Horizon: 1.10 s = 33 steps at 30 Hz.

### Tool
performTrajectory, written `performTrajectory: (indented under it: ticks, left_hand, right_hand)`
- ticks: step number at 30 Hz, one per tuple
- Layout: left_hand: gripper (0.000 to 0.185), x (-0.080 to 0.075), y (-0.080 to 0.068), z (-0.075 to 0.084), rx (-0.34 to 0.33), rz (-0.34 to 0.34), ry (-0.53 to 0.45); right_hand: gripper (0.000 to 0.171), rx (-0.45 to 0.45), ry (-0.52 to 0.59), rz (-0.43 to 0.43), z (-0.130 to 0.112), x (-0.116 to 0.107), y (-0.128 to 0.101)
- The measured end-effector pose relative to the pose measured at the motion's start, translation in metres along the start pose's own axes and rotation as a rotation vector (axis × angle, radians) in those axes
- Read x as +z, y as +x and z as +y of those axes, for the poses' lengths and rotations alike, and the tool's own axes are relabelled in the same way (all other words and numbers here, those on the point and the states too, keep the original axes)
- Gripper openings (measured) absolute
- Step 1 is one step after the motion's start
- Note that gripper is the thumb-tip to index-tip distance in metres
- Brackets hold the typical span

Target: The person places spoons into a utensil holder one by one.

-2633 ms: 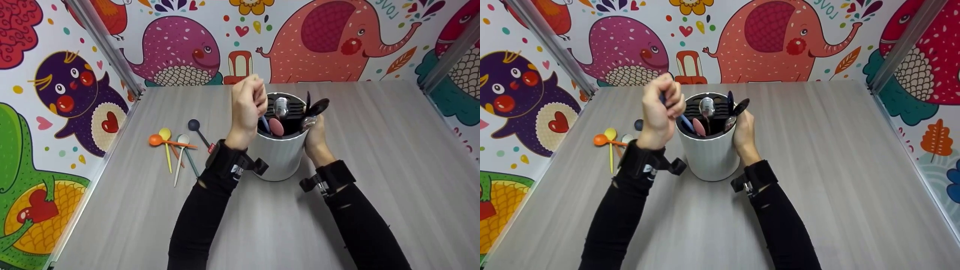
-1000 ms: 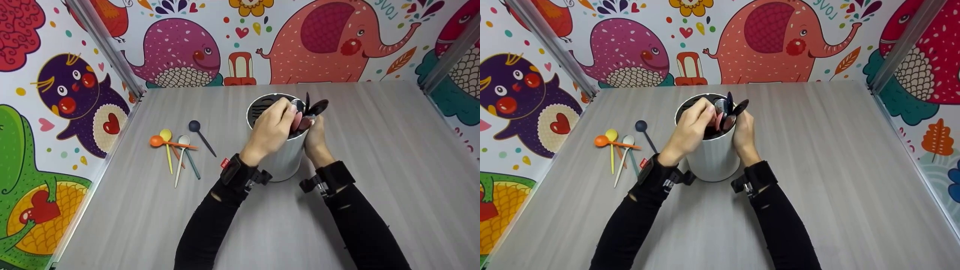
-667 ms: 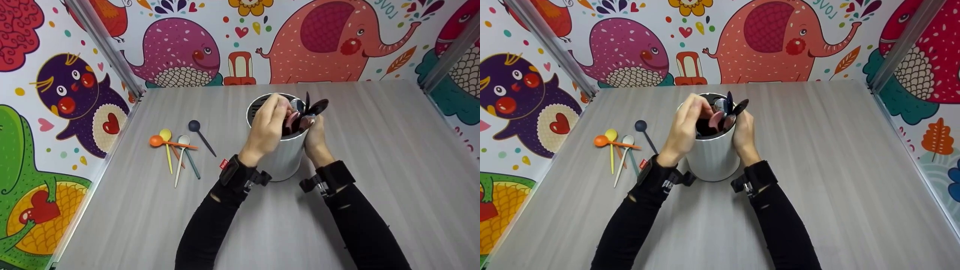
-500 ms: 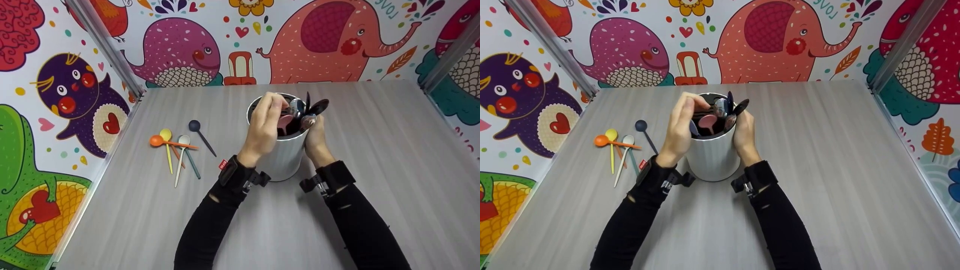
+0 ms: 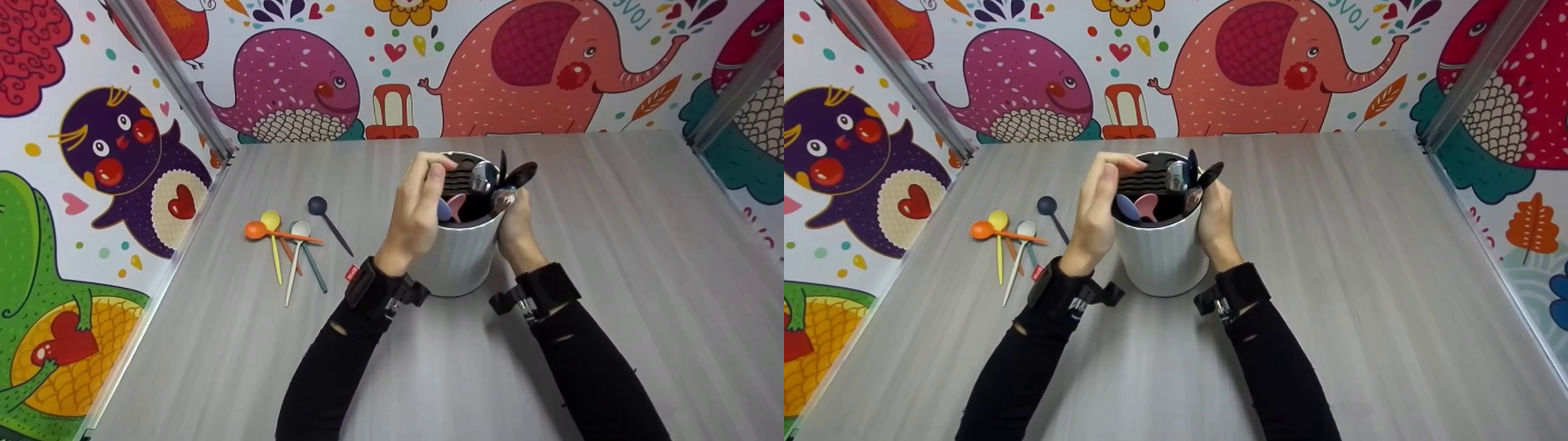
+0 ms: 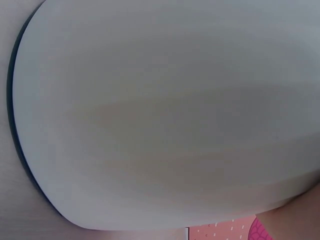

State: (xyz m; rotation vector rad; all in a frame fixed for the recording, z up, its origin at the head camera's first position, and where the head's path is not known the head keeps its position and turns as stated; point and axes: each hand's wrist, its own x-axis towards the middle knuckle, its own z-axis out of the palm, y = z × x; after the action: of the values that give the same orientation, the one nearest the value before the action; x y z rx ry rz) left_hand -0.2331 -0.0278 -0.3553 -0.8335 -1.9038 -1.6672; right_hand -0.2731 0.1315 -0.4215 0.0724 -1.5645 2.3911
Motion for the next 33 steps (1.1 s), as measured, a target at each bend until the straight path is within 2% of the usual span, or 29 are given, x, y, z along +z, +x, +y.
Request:
performTrajectory:
  ticks: [3, 8, 15, 24, 30, 33]
  left_hand:
    - [0.036, -0.006, -0.002, -0.003, -0.026, 0.015, -0.014]
    - [0.037, -0.017, -0.004, -0.010, -0.025, 0.049, -0.012]
    - [0.038, -0.031, -0.006, -0.020, -0.035, 0.067, 0.169]
    - [0.028, -0.045, -0.006, -0.037, -0.173, 0.077, 0.264]
    - [0.025, -0.058, -0.005, -0.053, -0.323, 0.120, 0.294]
    - [0.024, -0.067, -0.004, -0.062, -0.375, 0.124, 0.333]
  right_hand:
    - [0.050, 0.003, -0.008, 0.016, 0.000, 0.000, 0.000]
    - [0.049, -0.003, 0.005, 0.013, 0.000, 0.000, 0.001]
    - [0.048, 0.003, 0.036, -0.004, 0.000, 0.000, 0.000]
    - [0.048, 0.033, 0.027, 0.053, -0.001, -0.001, 0.002]
    - [0.051, 0.015, 0.026, 0.030, 0.000, 0.000, 0.001]
    - [0.049, 0.009, 0.034, 0.019, 0.000, 0.001, 0.000]
